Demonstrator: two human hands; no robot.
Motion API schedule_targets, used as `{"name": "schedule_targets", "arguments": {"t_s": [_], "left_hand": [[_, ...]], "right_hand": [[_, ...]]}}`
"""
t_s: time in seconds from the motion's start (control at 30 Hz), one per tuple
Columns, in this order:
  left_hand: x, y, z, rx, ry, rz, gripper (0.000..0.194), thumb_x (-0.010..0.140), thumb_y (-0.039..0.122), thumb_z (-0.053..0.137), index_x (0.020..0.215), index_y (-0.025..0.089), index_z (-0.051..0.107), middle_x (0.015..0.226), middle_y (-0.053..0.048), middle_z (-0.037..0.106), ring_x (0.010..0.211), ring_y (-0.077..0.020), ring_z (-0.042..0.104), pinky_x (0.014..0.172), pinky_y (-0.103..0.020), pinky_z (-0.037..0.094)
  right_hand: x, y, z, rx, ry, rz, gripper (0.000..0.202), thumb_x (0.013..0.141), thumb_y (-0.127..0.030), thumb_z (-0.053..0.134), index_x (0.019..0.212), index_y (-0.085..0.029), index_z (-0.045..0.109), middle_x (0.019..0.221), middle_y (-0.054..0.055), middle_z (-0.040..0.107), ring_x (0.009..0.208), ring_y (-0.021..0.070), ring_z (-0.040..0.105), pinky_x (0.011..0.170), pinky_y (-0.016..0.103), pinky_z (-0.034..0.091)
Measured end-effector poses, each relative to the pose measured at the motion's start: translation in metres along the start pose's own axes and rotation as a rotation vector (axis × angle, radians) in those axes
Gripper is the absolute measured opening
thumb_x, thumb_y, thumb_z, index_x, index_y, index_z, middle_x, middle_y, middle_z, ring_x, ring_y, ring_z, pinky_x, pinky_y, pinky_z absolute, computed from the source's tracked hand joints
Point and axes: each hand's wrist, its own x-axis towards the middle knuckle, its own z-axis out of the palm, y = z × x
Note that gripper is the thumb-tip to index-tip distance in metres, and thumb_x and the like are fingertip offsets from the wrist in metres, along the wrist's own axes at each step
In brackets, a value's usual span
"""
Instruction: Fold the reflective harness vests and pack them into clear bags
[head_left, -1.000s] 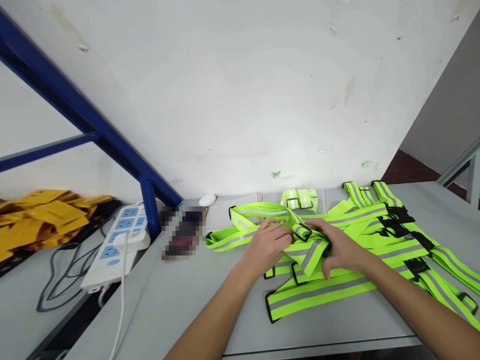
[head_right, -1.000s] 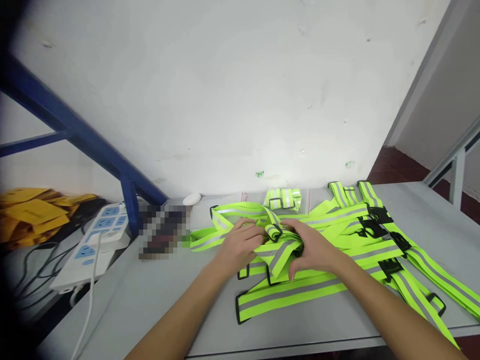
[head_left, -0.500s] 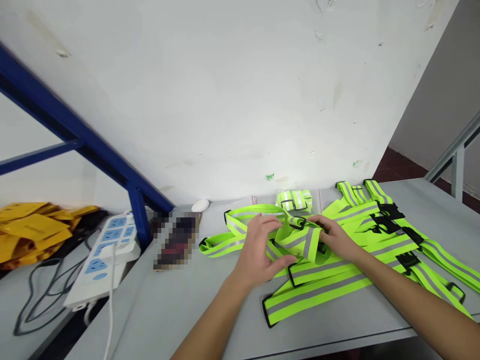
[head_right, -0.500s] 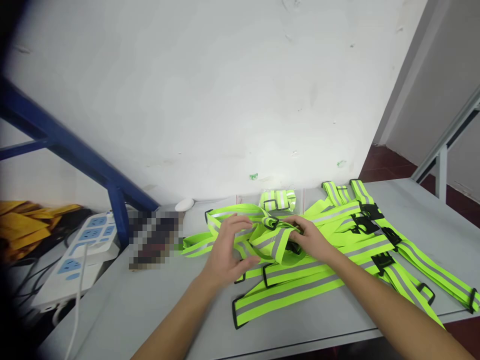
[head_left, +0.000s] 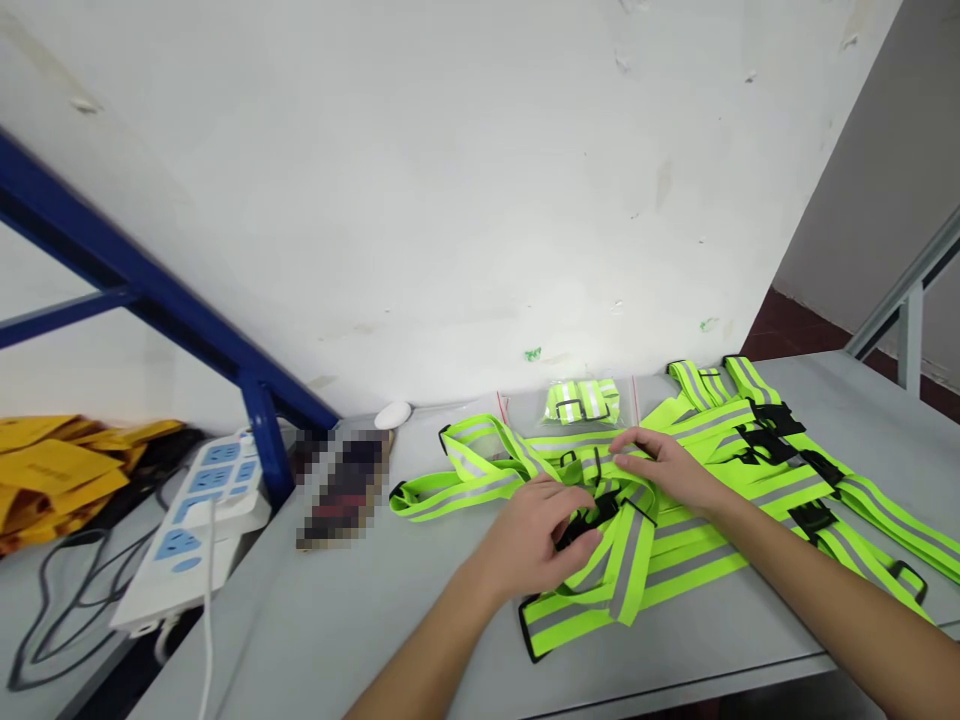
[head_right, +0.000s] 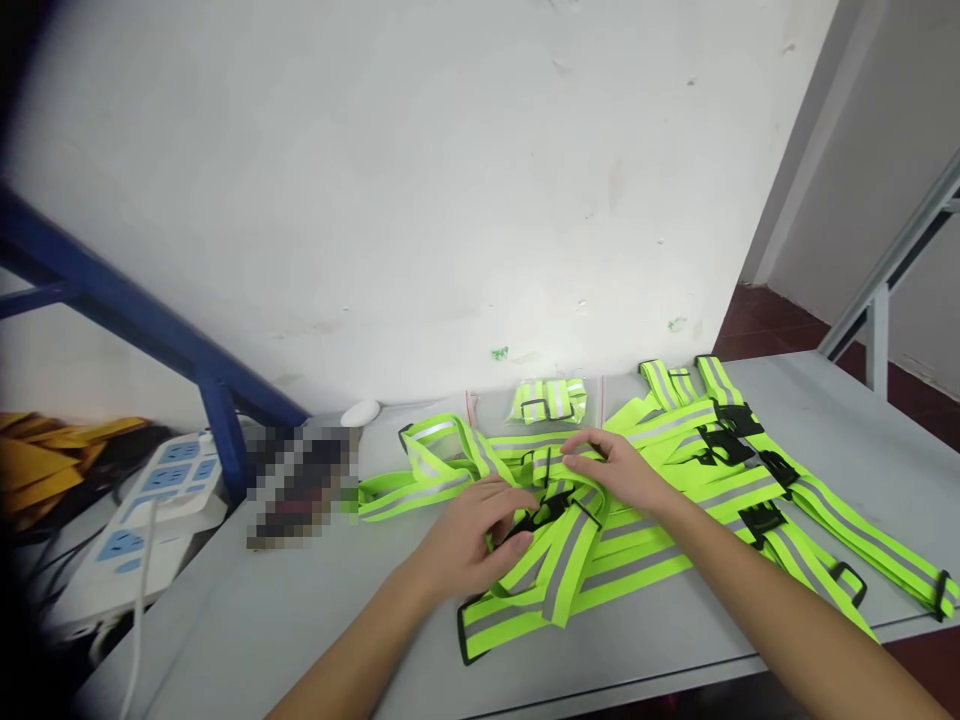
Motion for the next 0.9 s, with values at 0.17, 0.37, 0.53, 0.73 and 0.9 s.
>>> {"name": "schedule_targets", "arguments": {"t_s": [0.17,0.37,0.53,0.73,0.9], "left_hand": [[0.007,0.010,0.004,0.086,-0.215,-0.149,0.051,0.078,0.070,0.054,0.087,0.020,0.062,0.074,-0.003,0.062,0.072,-0.0216,0.058,0.073,-0.036,0.044],[0.005,0.034,0.000,0.106,-0.233,-0.256,0.064,0.060,0.075,0.066,0.095,0.021,0.064,0.092,-0.007,0.062,0.085,-0.0283,0.059,0.074,-0.039,0.047],[0.004,0.063,0.005,0.134,-0.274,-0.254,0.071,0.063,0.056,0.073,0.123,0.024,0.052,0.115,-0.012,0.058,0.105,-0.0340,0.055,0.087,-0.050,0.047],[0.000,0.078,0.020,0.139,-0.267,-0.052,0.032,0.070,0.026,0.070,0.100,0.027,0.058,0.132,-0.009,0.053,0.126,-0.0328,0.045,0.113,-0.065,0.018],[-0.010,0.059,-0.004,-0.121,-0.184,-0.105,0.024,0.070,0.007,0.055,0.083,0.027,0.056,0.087,0.001,0.065,0.095,-0.0206,0.062,0.103,-0.043,0.042]], "right_hand": [[-0.002,-0.001,0.001,-0.128,-0.006,-0.057,0.054,0.068,-0.044,0.077,0.116,-0.027,0.058,0.124,0.004,0.059,0.117,0.0262,0.054,0.098,0.042,0.045],[-0.005,-0.001,0.003,-0.147,0.055,-0.049,0.039,0.073,-0.023,0.061,0.111,-0.026,0.060,0.122,0.003,0.060,0.103,0.0231,0.062,0.086,0.038,0.051],[-0.002,0.003,0.006,0.137,0.309,0.032,0.027,0.085,-0.044,0.053,0.100,-0.023,0.056,0.073,-0.001,0.062,0.076,0.0232,0.068,0.078,0.041,0.052],[0.001,-0.007,-0.008,0.296,0.521,-0.042,0.049,0.083,-0.074,0.036,0.084,-0.027,0.045,0.056,0.000,0.057,0.062,0.0249,0.065,0.059,0.038,0.053],[0.009,-0.002,-0.039,0.349,0.682,-0.021,0.051,0.080,-0.075,0.041,0.088,-0.024,0.048,0.064,0.002,0.062,0.060,0.0224,0.064,0.051,0.034,0.050]]}}
